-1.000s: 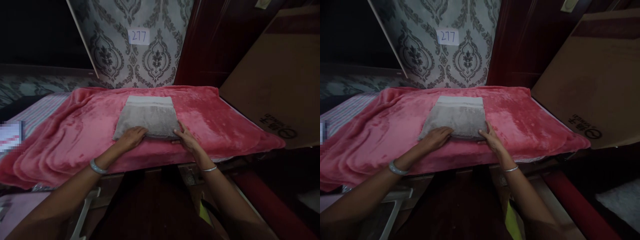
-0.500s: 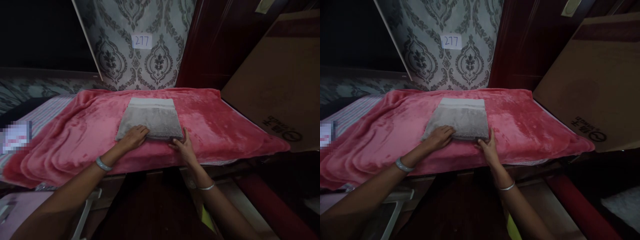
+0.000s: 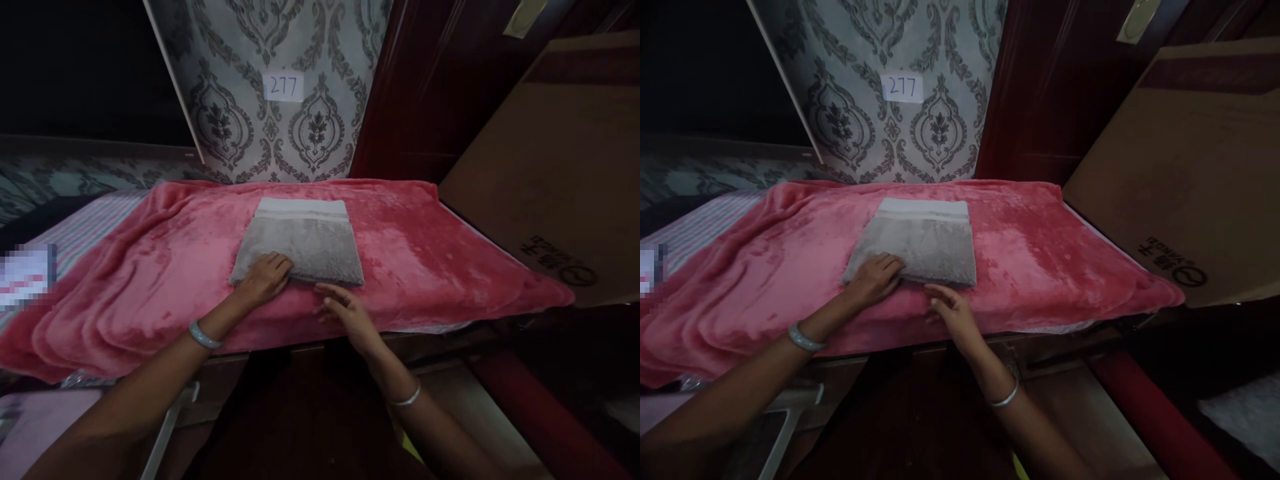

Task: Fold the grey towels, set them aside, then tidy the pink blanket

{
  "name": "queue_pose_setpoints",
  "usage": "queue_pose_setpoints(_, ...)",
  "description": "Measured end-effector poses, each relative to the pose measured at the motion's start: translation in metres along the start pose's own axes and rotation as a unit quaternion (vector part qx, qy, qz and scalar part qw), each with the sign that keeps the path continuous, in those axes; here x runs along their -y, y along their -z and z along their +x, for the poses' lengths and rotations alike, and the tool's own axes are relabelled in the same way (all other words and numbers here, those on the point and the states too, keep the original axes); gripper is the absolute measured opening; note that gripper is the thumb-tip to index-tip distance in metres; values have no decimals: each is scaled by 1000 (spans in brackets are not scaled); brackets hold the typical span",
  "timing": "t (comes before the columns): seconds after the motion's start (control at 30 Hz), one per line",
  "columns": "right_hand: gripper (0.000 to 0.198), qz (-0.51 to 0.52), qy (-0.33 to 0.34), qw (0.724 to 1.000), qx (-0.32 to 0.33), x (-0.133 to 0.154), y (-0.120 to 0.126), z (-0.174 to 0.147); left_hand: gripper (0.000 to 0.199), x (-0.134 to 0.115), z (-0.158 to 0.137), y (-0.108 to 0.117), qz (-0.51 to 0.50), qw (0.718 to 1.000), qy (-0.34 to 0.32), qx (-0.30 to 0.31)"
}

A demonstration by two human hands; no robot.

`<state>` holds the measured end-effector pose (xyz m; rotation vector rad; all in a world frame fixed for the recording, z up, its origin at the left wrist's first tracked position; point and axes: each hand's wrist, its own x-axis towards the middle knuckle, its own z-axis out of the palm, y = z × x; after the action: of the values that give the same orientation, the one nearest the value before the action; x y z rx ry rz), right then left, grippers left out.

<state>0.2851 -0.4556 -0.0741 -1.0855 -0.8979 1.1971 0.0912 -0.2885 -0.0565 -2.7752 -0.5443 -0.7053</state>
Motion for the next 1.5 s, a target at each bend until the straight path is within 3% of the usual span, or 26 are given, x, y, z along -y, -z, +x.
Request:
queue_pose_setpoints(0.13, 58, 182, -10, 982, -45, 5, -13, 9, 19, -3, -4, 3, 5, 1000, 8, -18)
queue_pose_setpoints(0.23, 64, 206, -17, 978, -38, 11, -14, 16, 21, -15, -20, 7, 9, 997, 9, -73)
queue_pose_setpoints(0.4, 58, 137, 13, 990, -28, 19, -11, 28, 17, -37, -50, 6, 51, 992, -74, -83)
queue_pose_setpoints(0.53, 61, 104, 26, 993, -39, 20, -13, 30, 30, -41, -45, 3, 78, 996, -10, -46)
queue_pose_setpoints(0.7, 66, 52, 16, 997, -46, 12, -8, 22, 31, -45, -29, 6, 72, 990, 75, 97)
queue_pose_setpoints(0.8, 67, 29, 1, 999, -40, 10, -1, 18, 32, -49, -23, 7, 55, 979, 130, 146)
queue_pose_setpoints(0.9, 62, 3, -14, 1000, 0, 19, 7, 16, 32, -50, -16, 9, 45, 974, 156, 159)
queue_pose_setpoints(1.0, 44, -57, -33, 997, 49, 38, 19, 23, 31, -51, -10, 15, 79, 974, 147, 154)
queue_pose_setpoints(1.13, 32, -131, 36, 991, 15, 62, 38, 67, 36, -54, -9, 23, 110, 977, 130, 131)
queue_pose_setpoints(1.23, 29, -231, 112, 966, -23, 71, 46, 125, 38, -54, -14, 20, 113, 979, 123, 116)
queue_pose_setpoints(1.3, 32, -363, 143, 920, -44, 74, 46, 166, 38, -52, -18, 13, 102, 981, 127, 107)
queue_pose_setpoints(1.4, 47, -524, 135, 840, -43, 77, 39, 217, 39, -47, -25, -1, 65, 981, 145, 111)
queue_pose_setpoints(1.5, 50, -570, 116, 813, -24, 75, 31, 254, 44, -45, -32, -12, 45, 978, 159, 127)
